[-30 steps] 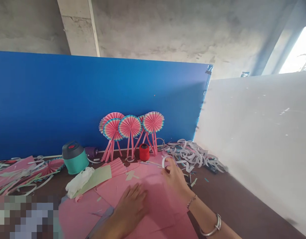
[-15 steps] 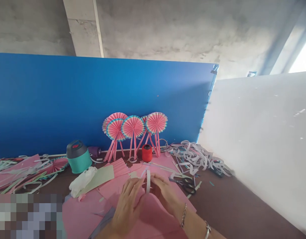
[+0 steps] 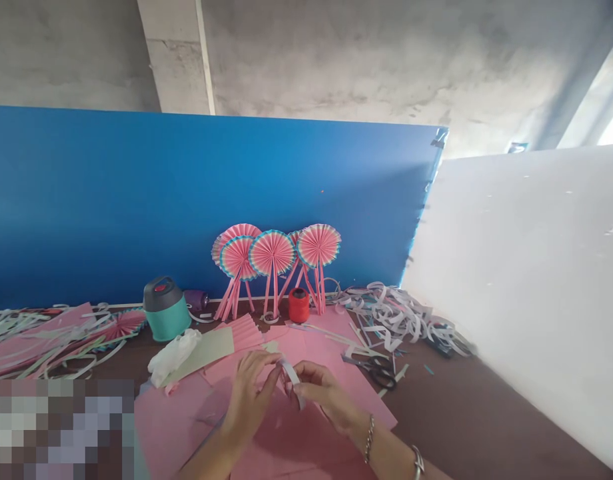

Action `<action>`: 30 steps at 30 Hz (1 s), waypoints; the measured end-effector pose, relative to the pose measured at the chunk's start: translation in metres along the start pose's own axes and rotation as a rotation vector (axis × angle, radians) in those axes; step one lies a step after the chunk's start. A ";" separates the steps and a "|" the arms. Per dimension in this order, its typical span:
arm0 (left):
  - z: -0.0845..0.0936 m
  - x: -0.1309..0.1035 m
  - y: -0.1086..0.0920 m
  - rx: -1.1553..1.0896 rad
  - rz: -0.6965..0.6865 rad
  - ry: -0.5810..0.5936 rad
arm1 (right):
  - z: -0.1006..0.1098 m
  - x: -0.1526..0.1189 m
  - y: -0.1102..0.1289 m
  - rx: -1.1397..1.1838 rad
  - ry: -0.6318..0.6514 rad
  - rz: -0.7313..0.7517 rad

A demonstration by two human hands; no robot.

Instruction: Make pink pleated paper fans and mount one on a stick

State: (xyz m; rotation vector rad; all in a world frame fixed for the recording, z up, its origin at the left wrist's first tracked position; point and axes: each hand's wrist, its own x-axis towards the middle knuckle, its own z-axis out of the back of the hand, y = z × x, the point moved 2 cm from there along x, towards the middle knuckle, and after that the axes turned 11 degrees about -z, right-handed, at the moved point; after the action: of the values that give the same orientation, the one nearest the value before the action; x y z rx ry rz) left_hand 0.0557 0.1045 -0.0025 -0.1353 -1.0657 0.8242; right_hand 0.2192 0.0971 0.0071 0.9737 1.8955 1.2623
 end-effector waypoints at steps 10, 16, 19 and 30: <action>0.004 0.002 -0.007 0.078 -0.217 -0.010 | -0.001 0.001 0.000 0.003 0.016 0.016; 0.011 0.000 -0.012 0.063 -0.184 0.001 | -0.004 0.000 0.001 0.014 0.039 0.006; 0.012 0.001 -0.005 0.004 -0.064 -0.063 | -0.003 -0.001 0.002 0.010 0.050 -0.005; 0.045 0.009 0.056 -0.195 0.511 -0.562 | 0.003 -0.005 0.011 0.143 0.008 0.041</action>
State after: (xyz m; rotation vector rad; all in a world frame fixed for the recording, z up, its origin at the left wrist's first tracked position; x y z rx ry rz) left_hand -0.0090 0.1377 0.0005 -0.3653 -1.6797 1.2582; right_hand 0.2264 0.0971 0.0167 1.0872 2.0029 1.1680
